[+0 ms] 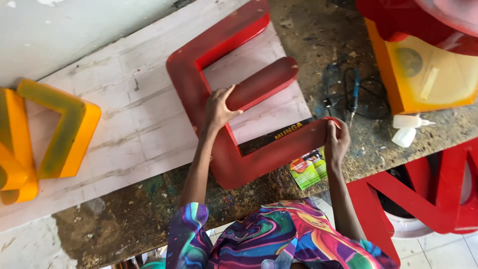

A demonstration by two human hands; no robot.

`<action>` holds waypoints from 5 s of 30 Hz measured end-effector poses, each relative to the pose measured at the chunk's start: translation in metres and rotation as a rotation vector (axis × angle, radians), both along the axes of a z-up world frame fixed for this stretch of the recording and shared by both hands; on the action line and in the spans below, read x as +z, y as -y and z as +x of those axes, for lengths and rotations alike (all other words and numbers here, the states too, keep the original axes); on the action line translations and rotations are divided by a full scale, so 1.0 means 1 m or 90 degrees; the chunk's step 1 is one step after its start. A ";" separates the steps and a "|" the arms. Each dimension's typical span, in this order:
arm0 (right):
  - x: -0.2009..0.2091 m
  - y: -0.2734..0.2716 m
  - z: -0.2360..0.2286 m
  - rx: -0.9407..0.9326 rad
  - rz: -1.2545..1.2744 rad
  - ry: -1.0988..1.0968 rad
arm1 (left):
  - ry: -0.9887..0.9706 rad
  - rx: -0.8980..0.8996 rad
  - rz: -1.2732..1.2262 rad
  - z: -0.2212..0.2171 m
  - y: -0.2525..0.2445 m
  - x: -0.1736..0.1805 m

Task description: The person arranges large, colorful 3D letters on a workbench. They pick up a red letter 'E' and a yellow letter 'L', placing them on the table among other letters. The person then adjusts the position of the red letter 'E' multiple times.

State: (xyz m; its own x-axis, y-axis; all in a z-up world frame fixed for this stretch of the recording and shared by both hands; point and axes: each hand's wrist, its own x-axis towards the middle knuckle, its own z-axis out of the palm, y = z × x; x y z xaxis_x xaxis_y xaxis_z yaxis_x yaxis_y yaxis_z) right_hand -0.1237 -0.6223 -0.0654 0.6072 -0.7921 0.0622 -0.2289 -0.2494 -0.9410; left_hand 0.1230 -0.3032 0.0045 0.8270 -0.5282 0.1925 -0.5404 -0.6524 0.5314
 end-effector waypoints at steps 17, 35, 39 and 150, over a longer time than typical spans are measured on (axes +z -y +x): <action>0.013 -0.004 -0.026 0.028 -0.058 0.057 | -0.228 0.569 -0.258 -0.265 -0.057 0.009; -0.009 -0.110 -0.060 0.572 -0.051 -0.459 | -0.505 0.589 -0.370 -0.283 -0.077 -0.035; -0.037 -0.110 -0.057 0.576 -0.021 -0.453 | -0.483 0.583 -0.363 -0.271 -0.075 -0.006; -0.007 0.010 -0.018 0.079 0.101 -0.342 | -0.179 0.594 0.039 0.074 -0.037 0.060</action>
